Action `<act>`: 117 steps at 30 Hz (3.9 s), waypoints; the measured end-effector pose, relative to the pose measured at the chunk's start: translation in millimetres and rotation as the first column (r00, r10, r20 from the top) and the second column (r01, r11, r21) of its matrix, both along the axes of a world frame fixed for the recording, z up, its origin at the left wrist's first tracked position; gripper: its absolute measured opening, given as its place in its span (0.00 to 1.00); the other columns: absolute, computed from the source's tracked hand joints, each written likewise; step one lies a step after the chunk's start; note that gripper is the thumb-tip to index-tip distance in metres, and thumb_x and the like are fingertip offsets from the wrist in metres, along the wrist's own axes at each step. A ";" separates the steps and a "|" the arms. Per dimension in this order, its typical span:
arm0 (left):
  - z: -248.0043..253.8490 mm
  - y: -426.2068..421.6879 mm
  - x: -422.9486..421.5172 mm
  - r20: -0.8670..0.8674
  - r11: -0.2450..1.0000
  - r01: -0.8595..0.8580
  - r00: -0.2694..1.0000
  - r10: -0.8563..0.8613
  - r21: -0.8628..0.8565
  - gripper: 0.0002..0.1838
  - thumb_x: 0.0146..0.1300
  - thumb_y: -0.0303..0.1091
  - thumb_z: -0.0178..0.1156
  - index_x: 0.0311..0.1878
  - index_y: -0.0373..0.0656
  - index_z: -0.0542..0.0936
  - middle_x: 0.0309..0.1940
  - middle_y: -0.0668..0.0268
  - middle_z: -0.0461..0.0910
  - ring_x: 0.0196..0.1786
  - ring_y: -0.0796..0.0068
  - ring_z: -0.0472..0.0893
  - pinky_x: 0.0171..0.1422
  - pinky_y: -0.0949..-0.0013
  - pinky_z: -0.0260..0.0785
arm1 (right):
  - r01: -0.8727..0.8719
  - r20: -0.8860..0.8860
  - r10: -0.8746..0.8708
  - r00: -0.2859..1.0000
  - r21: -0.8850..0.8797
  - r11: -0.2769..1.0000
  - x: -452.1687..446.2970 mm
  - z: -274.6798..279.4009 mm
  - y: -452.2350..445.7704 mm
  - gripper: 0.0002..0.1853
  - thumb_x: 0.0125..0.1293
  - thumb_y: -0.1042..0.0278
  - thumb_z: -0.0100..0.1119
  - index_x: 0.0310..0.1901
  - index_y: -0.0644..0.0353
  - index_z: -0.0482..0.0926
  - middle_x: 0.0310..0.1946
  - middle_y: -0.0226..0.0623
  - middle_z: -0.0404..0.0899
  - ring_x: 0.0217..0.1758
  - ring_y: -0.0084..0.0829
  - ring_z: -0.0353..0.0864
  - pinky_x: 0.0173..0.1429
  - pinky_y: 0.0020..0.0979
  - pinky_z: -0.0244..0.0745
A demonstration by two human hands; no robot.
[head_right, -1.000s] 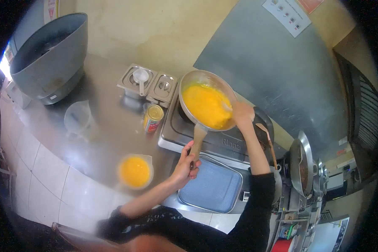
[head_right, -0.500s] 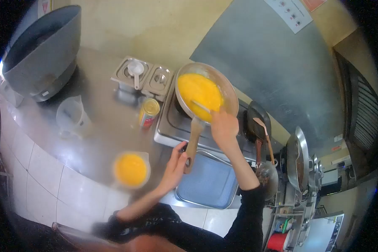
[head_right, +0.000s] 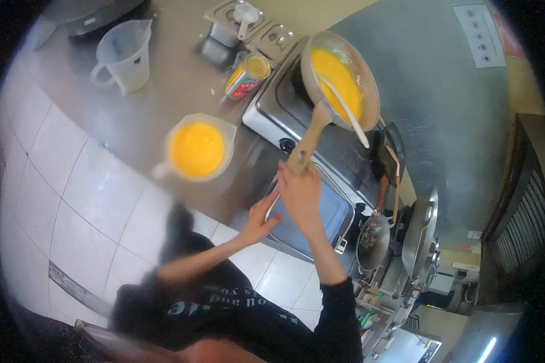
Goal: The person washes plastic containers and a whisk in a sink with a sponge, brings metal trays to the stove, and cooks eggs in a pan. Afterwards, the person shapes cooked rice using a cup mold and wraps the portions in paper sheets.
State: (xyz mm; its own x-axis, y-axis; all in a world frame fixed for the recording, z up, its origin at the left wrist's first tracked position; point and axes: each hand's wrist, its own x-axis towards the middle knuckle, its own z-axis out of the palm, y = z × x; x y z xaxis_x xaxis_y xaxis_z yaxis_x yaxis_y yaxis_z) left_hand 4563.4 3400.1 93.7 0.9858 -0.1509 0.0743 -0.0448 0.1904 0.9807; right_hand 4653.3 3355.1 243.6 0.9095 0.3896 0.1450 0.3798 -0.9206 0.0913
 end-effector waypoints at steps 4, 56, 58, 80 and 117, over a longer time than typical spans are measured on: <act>-1.1 -15.2 -22.8 -0.099 0.997 -0.077 0.992 0.077 0.004 0.34 0.58 0.49 0.57 0.67 0.52 0.60 0.64 0.47 0.59 0.67 0.48 0.55 0.69 0.49 0.46 | 0.081 0.146 -0.025 0.989 -0.394 0.915 46.7 -57.2 1.7 0.09 0.58 0.58 0.59 0.30 0.54 0.82 0.28 0.39 0.81 0.38 0.36 0.78 0.43 0.39 0.68; 330.3 552.8 -202.6 0.640 0.784 -0.584 0.524 0.561 -0.209 0.23 0.65 0.37 0.50 0.62 0.46 0.61 0.61 0.51 0.66 0.70 0.58 0.55 0.76 0.57 0.40 | -0.401 -0.743 0.666 -0.063 0.630 0.665 -62.5 -117.5 500.3 0.24 0.58 0.51 0.60 0.56 0.50 0.74 0.26 0.38 0.78 0.27 0.30 0.77 0.34 0.29 0.72; 350.4 593.2 -190.1 0.503 0.732 -0.456 0.534 0.680 -0.506 0.18 0.64 0.34 0.51 0.57 0.44 0.67 0.60 0.48 0.66 0.70 0.60 0.54 0.76 0.55 0.38 | -0.504 -0.757 0.640 0.131 0.504 0.701 -44.6 -130.8 567.5 0.27 0.55 0.48 0.60 0.55 0.49 0.73 0.26 0.37 0.79 0.31 0.36 0.79 0.37 0.34 0.72; 256.3 1401.6 54.4 0.626 0.737 -0.660 0.517 0.585 -0.143 0.11 0.62 0.34 0.53 0.44 0.37 0.73 0.47 0.52 0.75 0.59 0.61 0.70 0.71 0.61 0.47 | -0.644 -0.449 0.889 0.090 0.655 0.396 262.4 -99.8 1478.3 0.24 0.54 0.52 0.61 0.53 0.51 0.75 0.26 0.41 0.78 0.29 0.35 0.78 0.38 0.33 0.73; 152.0 2663.7 224.7 0.408 0.204 -0.919 0.053 0.912 -0.337 0.20 0.64 0.39 0.54 0.57 0.45 0.68 0.50 0.57 0.69 0.59 0.56 0.66 0.64 0.52 0.53 | -0.760 -0.518 0.753 -0.406 0.649 0.037 210.9 109.6 3186.3 0.34 0.58 0.39 0.55 0.51 0.66 0.76 0.48 0.45 0.77 0.51 0.35 0.76 0.54 0.35 0.70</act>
State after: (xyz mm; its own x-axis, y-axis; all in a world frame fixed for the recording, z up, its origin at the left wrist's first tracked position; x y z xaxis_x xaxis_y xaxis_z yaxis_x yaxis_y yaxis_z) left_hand 4788.1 6063.8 245.7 0.1620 0.8413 0.5157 -0.5600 -0.3519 0.7500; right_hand 4864.2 6541.4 353.2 -0.5915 0.7945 -0.1376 0.5921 0.3122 -0.7429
